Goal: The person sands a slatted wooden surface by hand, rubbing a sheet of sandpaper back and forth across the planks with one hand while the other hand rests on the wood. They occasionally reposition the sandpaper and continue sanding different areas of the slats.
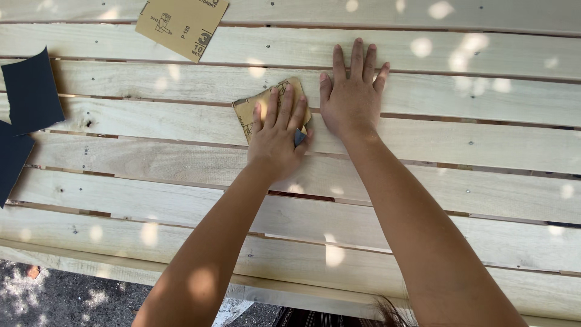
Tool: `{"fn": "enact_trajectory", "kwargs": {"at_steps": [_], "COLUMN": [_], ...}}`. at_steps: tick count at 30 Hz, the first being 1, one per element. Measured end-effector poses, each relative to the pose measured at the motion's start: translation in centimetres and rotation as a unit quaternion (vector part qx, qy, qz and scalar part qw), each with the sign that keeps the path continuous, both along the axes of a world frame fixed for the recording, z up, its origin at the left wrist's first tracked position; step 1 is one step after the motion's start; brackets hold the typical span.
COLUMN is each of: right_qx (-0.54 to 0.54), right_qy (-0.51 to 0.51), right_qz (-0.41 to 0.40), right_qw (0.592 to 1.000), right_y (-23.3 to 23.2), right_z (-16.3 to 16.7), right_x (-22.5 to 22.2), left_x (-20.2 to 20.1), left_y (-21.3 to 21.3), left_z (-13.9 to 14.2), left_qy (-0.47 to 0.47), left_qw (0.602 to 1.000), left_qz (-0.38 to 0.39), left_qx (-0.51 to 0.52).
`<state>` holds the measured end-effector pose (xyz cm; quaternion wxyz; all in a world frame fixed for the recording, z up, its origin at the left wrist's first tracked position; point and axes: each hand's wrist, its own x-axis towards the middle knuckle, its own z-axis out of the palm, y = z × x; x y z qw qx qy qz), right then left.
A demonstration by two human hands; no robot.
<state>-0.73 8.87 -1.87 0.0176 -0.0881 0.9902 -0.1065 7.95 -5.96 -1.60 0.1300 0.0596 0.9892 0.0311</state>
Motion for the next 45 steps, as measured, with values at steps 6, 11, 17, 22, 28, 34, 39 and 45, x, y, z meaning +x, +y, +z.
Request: {"fn": "enact_trajectory", "kwargs": {"at_steps": [6, 11, 17, 22, 28, 34, 39, 45], "right_qx": [0.005, -0.012, 0.0, 0.01, -0.005, -0.006, 0.002, 0.008], "right_qy": [-0.002, 0.001, 0.023, -0.013, -0.003, 0.004, -0.014, -0.016], "right_qz": [0.007, 0.0, 0.008, 0.001, 0.005, 0.002, -0.002, 0.006], "right_qw": [1.0, 1.0, 1.0, 1.0, 1.0, 1.0, 1.0, 1.0], "right_y": [0.2, 0.1, -0.1, 0.1, 0.2, -0.2, -0.1, 0.0], "right_z": [-0.3, 0.0, -0.1, -0.1, 0.1, 0.2, 0.2, 0.0], "right_x": [-0.2, -0.2, -0.2, -0.2, -0.3, -0.1, -0.3, -0.4], "left_x": [-10.9, -3.9, 1.8, -8.3, -8.2, 2.3, -3.3, -12.6], "left_y": [0.8, 1.0, 0.7, 1.0, 1.2, 0.1, 0.4, 1.0], "left_z": [0.3, -0.6, 0.3, 1.0, 1.2, -0.2, 0.3, 1.2], "left_qy": [0.048, 0.026, 0.0, -0.029, 0.031, 0.008, 0.016, 0.024], "left_qw": [0.997, 1.0, 1.0, 0.999, 0.999, 1.0, 1.0, 0.996], "left_qz": [0.055, -0.004, -0.025, 0.043, 0.041, -0.011, 0.012, 0.078], "left_qx": [-0.009, 0.007, 0.007, -0.005, 0.01, 0.008, -0.012, -0.034]}}
